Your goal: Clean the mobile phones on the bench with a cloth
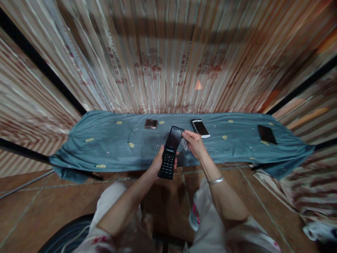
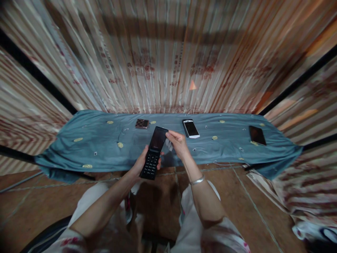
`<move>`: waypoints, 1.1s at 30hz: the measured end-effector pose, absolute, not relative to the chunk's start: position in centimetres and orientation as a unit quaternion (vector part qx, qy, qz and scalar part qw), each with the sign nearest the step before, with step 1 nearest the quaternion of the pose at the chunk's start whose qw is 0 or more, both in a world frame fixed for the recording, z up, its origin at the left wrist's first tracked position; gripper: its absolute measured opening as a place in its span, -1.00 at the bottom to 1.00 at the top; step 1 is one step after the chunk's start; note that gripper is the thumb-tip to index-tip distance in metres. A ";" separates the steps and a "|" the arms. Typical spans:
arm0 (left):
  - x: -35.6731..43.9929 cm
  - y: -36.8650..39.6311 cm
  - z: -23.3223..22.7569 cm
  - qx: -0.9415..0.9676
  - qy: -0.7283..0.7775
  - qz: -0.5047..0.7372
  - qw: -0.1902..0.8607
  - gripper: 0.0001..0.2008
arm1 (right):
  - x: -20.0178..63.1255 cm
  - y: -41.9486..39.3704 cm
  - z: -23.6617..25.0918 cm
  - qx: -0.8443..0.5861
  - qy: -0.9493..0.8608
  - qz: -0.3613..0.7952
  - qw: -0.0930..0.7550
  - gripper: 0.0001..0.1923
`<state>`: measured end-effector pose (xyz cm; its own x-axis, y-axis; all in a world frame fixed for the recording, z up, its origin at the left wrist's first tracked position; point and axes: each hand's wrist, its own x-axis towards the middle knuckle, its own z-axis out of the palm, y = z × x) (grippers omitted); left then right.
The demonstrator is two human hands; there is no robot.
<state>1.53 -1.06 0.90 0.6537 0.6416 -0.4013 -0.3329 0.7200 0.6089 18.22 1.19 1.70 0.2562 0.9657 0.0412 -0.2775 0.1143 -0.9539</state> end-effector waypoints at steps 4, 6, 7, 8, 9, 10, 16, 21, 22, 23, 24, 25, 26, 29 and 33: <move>1.4 -0.9 1.0 0.253 0.320 0.284 0.868 -0.31 | 18.4 0.9 1.7 -0.479 -0.396 0.456 0.637 -0.70; 1.3 -0.7 0.7 0.252 0.321 0.290 0.866 -0.32 | 18.4 0.6 1.8 -0.492 -0.418 0.434 0.629 -0.72; 1.3 -0.5 0.5 0.248 0.320 0.297 0.865 -0.33 | 18.4 0.5 1.9 -0.497 -0.436 0.419 0.623 -0.72; 1.2 -0.4 0.3 0.243 0.320 0.305 0.864 -0.33 | 18.4 0.4 2.0 -0.499 -0.457 0.404 0.615 -0.72; 1.2 -0.2 0.1 0.237 0.320 0.310 0.863 -0.34 | 18.3 0.2 2.2 -0.500 -0.479 0.389 0.607 -0.72; 1.2 -0.1 -0.1 0.232 0.322 0.314 0.862 -0.34 | 18.3 0.1 2.3 -0.500 -0.501 0.374 0.599 -0.72; 0.8 0.3 -0.1 0.218 0.327 0.341 0.854 -0.36 | 17.6 -1.0 3.1 -0.487 -0.617 0.296 0.543 -0.74; 0.7 0.5 0.5 0.166 0.352 0.372 0.843 -0.37 | 16.1 -2.3 3.4 -0.451 -0.719 0.205 0.487 -0.77; 0.7 0.5 0.6 0.152 0.360 0.376 0.840 -0.38 | 15.9 -2.5 3.4 -0.444 -0.739 0.189 0.470 -0.77; 0.6 0.6 0.7 0.138 0.370 0.377 0.838 -0.38 | 15.7 -2.7 3.4 -0.437 -0.758 0.174 0.452 -0.76; 0.6 0.7 0.8 0.125 0.380 0.378 0.835 -0.39 | 15.5 -2.9 3.3 -0.432 -0.773 0.163 0.436 -0.75; 0.6 0.7 0.8 0.116 0.388 0.380 0.832 -0.40 | 15.4 -3.0 3.3 -0.428 -0.784 0.153 0.423 -0.74; 0.5 0.8 0.8 0.111 0.392 0.385 0.828 -0.41 | 15.3 -3.1 3.2 -0.425 -0.793 0.144 0.412 -0.74; 0.2 1.0 0.8 0.112 0.382 0.400 0.826 -0.44 | 15.1 -3.5 2.9 -0.422 -0.806 0.123 0.397 -0.73; -0.2 1.2 0.4 0.120 0.354 0.402 0.836 -0.44 | 14.9 -3.9 2.5 -0.416 -0.821 0.104 0.378 -0.70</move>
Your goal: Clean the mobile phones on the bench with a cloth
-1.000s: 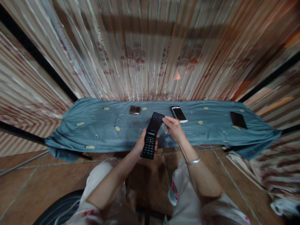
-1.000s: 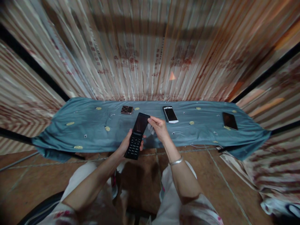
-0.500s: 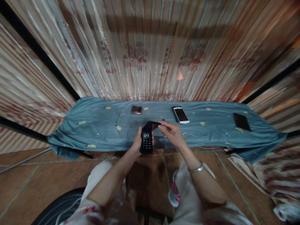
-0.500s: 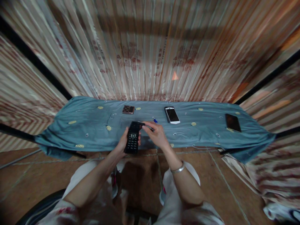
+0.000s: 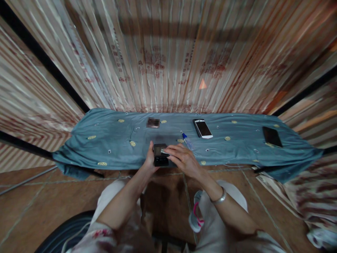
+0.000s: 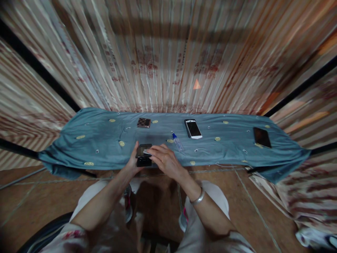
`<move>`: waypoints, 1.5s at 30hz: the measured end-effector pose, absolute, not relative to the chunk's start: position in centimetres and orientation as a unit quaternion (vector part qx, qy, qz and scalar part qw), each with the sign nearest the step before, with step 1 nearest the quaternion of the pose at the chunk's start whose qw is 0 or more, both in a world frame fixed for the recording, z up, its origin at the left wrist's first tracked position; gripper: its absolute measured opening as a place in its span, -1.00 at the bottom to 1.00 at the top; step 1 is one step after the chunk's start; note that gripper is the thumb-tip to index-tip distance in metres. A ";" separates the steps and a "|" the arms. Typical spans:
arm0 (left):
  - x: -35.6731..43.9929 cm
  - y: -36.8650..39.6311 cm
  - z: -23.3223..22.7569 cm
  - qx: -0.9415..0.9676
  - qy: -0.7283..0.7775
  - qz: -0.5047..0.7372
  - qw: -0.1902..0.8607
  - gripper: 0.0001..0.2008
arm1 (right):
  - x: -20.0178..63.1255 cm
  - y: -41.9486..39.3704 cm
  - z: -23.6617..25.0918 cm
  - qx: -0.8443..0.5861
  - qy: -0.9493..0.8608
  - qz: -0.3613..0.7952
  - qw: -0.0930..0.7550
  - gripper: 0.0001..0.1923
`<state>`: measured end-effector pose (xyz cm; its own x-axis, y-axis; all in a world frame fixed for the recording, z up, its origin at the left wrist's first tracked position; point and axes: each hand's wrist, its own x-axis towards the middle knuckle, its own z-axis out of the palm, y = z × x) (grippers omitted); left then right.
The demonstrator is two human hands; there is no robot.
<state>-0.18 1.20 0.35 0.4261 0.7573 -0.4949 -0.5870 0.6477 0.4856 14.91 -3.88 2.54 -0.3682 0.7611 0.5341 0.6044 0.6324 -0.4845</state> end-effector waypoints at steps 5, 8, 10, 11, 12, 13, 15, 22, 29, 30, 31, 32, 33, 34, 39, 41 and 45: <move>-0.5 1.5 0.3 0.119 0.356 0.392 0.840 -0.33 | 14.7 -4.2 2.0 -0.409 -0.844 0.074 0.339 -0.68; -0.6 1.7 0.5 0.126 0.365 0.395 0.834 -0.32 | 14.6 -4.4 1.8 -0.409 -0.852 0.062 0.320 -0.67; -0.7 2.0 0.6 0.128 0.371 0.399 0.829 -0.33 | 14.5 -4.6 1.7 -0.406 -0.856 0.069 0.313 -0.66; -0.8 2.1 0.7 0.127 0.374 0.403 0.826 -0.33 | 14.5 -4.7 1.8 -0.403 -0.857 0.077 0.311 -0.66; -0.9 2.2 0.7 0.124 0.375 0.410 0.822 -0.33 | 14.5 -4.7 1.8 -0.399 -0.858 0.088 0.312 -0.65; -1.0 2.3 0.8 0.123 0.375 0.419 0.818 -0.33 | 14.6 -4.7 1.8 -0.396 -0.856 0.099 0.317 -0.65; -1.2 2.3 0.9 0.133 0.380 0.437 0.804 -0.37 | 14.9 -4.3 1.7 -0.408 -0.837 0.120 0.344 -0.65; 0.0 0.5 0.8 0.363 0.425 0.450 0.697 -0.57 | 16.9 -1.8 0.9 -0.512 -0.646 0.256 0.505 -0.74; 0.1 -0.4 0.7 0.593 0.426 0.447 0.517 -0.50 | 16.9 -1.1 0.0 -0.513 -0.531 0.391 0.550 -0.71; 0.0 -0.5 0.8 0.610 0.426 0.441 0.502 -0.48 | 16.8 -1.1 0.0 -0.512 -0.527 0.398 0.550 -0.71; -0.1 -0.6 1.0 0.622 0.426 0.438 0.490 -0.46 | 16.7 -1.2 0.0 -0.510 -0.526 0.403 0.549 -0.70; -0.1 -0.7 1.1 0.630 0.426 0.436 0.481 -0.44 | 16.6 -1.2 0.1 -0.508 -0.527 0.405 0.548 -0.70; -0.2 -0.8 1.2 0.635 0.428 0.434 0.474 -0.42 | 16.5 -1.3 0.2 -0.506 -0.529 0.407 0.546 -0.69; -0.2 -0.9 1.3 0.637 0.430 0.434 0.470 -0.40 | 16.4 -1.4 0.4 -0.503 -0.534 0.409 0.543 -0.69; -0.3 -0.9 1.4 0.649 0.437 0.422 0.459 -0.33 | 15.8 -2.1 1.4 -0.484 -0.593 0.388 0.513 -0.68; -0.3 -0.9 1.5 0.652 0.435 0.419 0.459 -0.33 | 15.6 -2.3 1.7 -0.486 -0.618 0.364 0.500 -0.70; -0.3 -1.0 1.6 0.666 0.430 0.408 0.453 -0.34 | 15.4 -2.5 1.8 -0.490 -0.639 0.320 0.499 -0.77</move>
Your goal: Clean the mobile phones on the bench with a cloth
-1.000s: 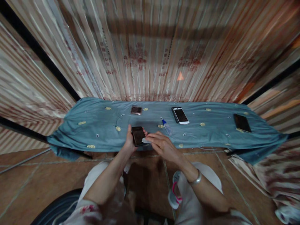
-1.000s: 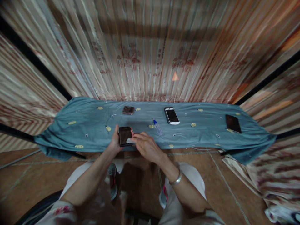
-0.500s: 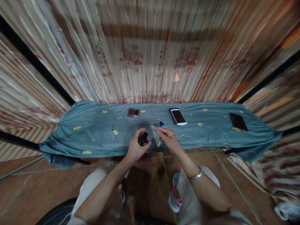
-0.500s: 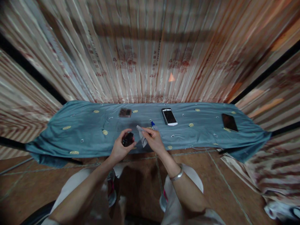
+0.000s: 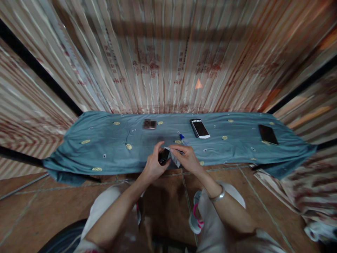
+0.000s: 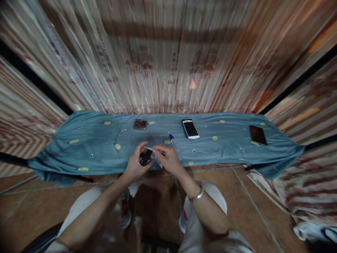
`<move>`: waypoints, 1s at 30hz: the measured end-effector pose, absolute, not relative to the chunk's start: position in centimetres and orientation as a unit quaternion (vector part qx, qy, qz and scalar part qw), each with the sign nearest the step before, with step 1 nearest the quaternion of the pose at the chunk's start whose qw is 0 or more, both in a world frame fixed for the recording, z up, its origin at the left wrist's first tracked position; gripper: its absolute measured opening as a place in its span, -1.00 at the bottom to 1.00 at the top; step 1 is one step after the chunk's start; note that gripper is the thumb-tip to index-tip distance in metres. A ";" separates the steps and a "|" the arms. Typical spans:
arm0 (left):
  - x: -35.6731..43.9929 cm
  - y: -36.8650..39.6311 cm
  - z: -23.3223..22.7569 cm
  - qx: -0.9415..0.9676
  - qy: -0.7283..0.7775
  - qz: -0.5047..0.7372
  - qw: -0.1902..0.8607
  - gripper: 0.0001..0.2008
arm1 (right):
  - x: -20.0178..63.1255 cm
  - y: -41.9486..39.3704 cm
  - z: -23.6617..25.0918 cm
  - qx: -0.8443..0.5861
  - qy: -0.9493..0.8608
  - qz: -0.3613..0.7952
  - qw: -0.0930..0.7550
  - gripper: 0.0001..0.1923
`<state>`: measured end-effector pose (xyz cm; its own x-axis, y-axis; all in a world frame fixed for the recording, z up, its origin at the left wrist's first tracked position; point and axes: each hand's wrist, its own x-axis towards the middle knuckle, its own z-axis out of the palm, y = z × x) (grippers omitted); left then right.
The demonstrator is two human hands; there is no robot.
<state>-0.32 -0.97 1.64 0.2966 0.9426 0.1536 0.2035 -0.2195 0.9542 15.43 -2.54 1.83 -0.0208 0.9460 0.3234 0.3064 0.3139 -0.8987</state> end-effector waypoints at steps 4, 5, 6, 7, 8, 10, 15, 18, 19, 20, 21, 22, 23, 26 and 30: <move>-0.2 -1.1 1.5 0.658 0.418 0.405 0.477 -0.35 | 15.9 -2.3 1.8 -0.489 -0.645 0.311 0.498 -0.82; -0.2 -1.1 1.5 0.649 0.413 0.406 0.493 -0.35 | 16.1 -2.3 1.8 -0.491 -0.648 0.308 0.494 -0.83; -0.2 -1.2 1.5 0.641 0.407 0.406 0.508 -0.36 | 16.4 -2.2 1.9 -0.492 -0.656 0.298 0.489 -0.84; -0.2 -1.2 1.5 0.636 0.400 0.405 0.521 -0.36 | 16.6 -2.1 1.9 -0.492 -0.669 0.279 0.483 -0.84; -0.2 -1.2 1.5 0.635 0.395 0.402 0.528 -0.36 | 16.9 -2.0 2.0 -0.490 -0.688 0.254 0.472 -0.83; -0.3 -1.2 1.5 0.643 0.390 0.395 0.528 -0.36 | 17.3 -2.0 2.1 -0.482 -0.734 0.194 0.437 -0.80; -0.4 -1.3 1.7 0.648 0.399 0.379 0.527 -0.36 | 17.4 -2.4 2.5 -0.454 -0.821 0.111 0.329 -0.76; -0.4 -1.3 1.6 0.648 0.405 0.369 0.529 -0.36 | 17.1 -2.7 2.8 -0.447 -0.833 0.085 0.315 -0.75; -0.4 -1.2 1.5 0.651 0.409 0.365 0.526 -0.36 | 17.0 -2.8 2.9 -0.446 -0.835 0.075 0.312 -0.75; -0.4 -1.2 1.4 0.655 0.413 0.360 0.520 -0.35 | 17.0 -2.9 2.9 -0.446 -0.838 0.065 0.309 -0.75; -0.4 -1.1 1.4 0.660 0.417 0.356 0.513 -0.35 | 16.9 -2.9 3.0 -0.446 -0.840 0.057 0.304 -0.75; -0.4 -1.1 1.3 0.666 0.420 0.353 0.506 -0.35 | 16.8 -3.0 3.1 -0.446 -0.842 0.052 0.297 -0.75; -0.5 -1.1 1.2 0.669 0.423 0.351 0.501 -0.35 | 16.8 -3.0 3.1 -0.447 -0.845 0.049 0.290 -0.76; -0.4 -1.1 1.2 0.659 0.427 0.355 0.507 -0.34 | 16.7 -3.2 3.1 -0.452 -0.849 0.047 0.270 -0.76; -0.3 -1.2 1.2 0.647 0.425 0.358 0.522 -0.33 | 16.6 -3.4 3.3 -0.455 -0.849 0.040 0.266 -0.76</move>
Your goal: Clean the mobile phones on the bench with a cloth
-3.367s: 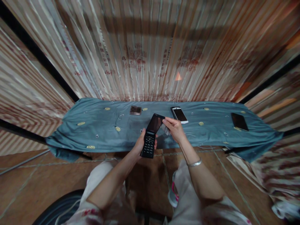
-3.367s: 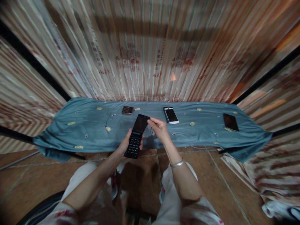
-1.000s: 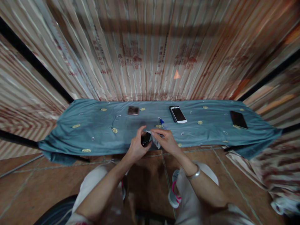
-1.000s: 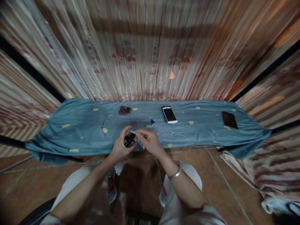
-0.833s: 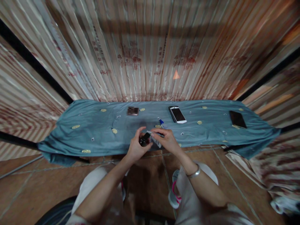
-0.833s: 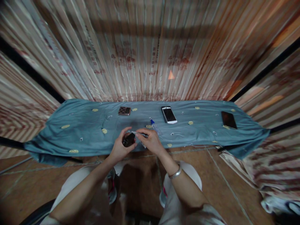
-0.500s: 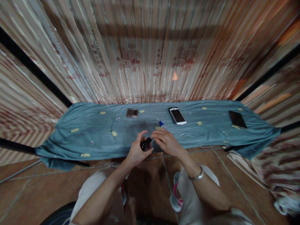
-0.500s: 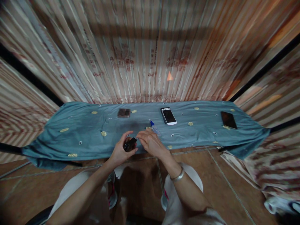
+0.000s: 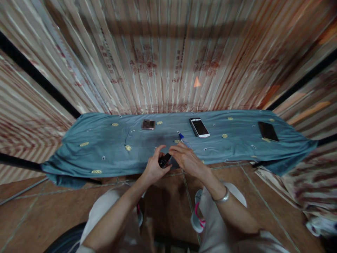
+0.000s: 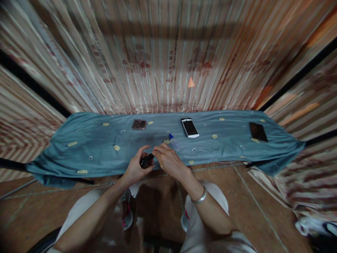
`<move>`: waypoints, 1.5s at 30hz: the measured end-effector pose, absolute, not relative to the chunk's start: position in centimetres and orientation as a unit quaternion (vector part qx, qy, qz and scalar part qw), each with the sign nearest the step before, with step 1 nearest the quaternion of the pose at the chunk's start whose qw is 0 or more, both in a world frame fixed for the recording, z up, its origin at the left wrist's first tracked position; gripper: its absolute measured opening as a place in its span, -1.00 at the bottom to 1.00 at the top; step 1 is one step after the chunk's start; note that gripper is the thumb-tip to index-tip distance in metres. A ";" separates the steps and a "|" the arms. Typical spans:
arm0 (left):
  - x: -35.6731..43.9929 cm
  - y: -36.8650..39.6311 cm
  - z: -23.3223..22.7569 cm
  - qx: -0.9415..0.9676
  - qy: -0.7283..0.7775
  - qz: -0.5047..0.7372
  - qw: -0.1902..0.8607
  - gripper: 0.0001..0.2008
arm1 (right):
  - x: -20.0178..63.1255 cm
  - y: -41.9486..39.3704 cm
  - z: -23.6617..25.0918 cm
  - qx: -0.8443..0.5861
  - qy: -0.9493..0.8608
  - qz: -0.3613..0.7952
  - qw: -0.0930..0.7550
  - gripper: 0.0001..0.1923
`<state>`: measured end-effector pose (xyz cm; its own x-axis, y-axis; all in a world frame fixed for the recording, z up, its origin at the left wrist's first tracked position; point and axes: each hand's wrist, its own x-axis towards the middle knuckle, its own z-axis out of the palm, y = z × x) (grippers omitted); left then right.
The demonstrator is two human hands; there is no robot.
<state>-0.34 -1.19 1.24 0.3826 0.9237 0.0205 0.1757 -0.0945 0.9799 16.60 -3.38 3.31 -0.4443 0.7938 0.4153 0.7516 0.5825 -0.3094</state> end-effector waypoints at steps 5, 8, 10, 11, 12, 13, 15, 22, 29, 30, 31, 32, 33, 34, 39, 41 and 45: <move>-0.5 -1.0 0.8 0.674 0.426 0.351 0.491 -0.32 | 16.5 -3.6 3.4 -0.452 -0.847 0.049 0.277 -0.73; -0.6 -1.0 0.6 0.684 0.426 0.342 0.483 -0.31 | 16.6 -3.6 3.3 -0.458 -0.839 0.062 0.287 -0.71; -0.6 -1.1 0.7 0.685 0.426 0.338 0.483 -0.32 | 16.7 -3.5 3.1 -0.463 -0.835 0.072 0.288 -0.73; -0.6 -1.1 0.8 0.683 0.427 0.339 0.486 -0.32 | 16.7 -3.5 3.1 -0.464 -0.835 0.078 0.286 -0.74; -0.5 -1.1 0.9 0.680 0.426 0.342 0.488 -0.33 | 16.7 -3.5 3.1 -0.465 -0.835 0.082 0.282 -0.75; -0.5 -1.1 1.0 0.678 0.426 0.344 0.490 -0.33 | 16.6 -3.5 3.1 -0.466 -0.835 0.083 0.280 -0.75; -0.5 -1.1 1.1 0.676 0.427 0.346 0.491 -0.33 | 16.5 -3.6 3.2 -0.468 -0.837 0.077 0.273 -0.76; -0.8 -0.9 0.7 0.719 0.426 0.321 0.447 -0.34 | 15.6 -4.1 3.7 -0.478 -0.842 0.047 0.246 -0.78; -0.9 -0.6 -0.2 0.755 0.435 0.297 0.391 -0.32 | 15.2 -4.3 3.1 -0.474 -0.842 0.012 0.259 -0.79; -0.9 -0.6 -0.2 0.756 0.437 0.296 0.387 -0.32 | 15.1 -4.3 3.0 -0.475 -0.841 0.005 0.258 -0.79; -0.9 -0.6 -0.2 0.758 0.438 0.295 0.383 -0.32 | 15.0 -4.3 2.9 -0.475 -0.841 -0.002 0.258 -0.79; -1.0 -0.6 -0.2 0.759 0.440 0.294 0.379 -0.32 | 14.9 -4.3 2.8 -0.473 -0.842 -0.006 0.259 -0.79; -1.0 -0.6 -0.2 0.759 0.442 0.294 0.376 -0.33 | 14.9 -4.4 2.8 -0.472 -0.842 -0.009 0.261 -0.79; -1.0 -0.6 -0.2 0.760 0.444 0.293 0.374 -0.33 | 14.8 -4.4 2.8 -0.469 -0.843 -0.010 0.262 -0.78; -1.2 -0.5 -0.3 0.762 0.449 0.289 0.366 -0.31 | 14.2 -4.8 3.1 -0.459 -0.845 -0.002 0.275 -0.78; -1.3 -0.4 -0.5 0.765 0.446 0.286 0.366 -0.30 | 13.9 -5.0 3.2 -0.452 -0.846 0.004 0.284 -0.78; -1.4 -0.3 -0.9 0.766 0.445 0.284 0.367 -0.28 | 13.3 -5.5 3.4 -0.434 -0.844 0.027 0.316 -0.76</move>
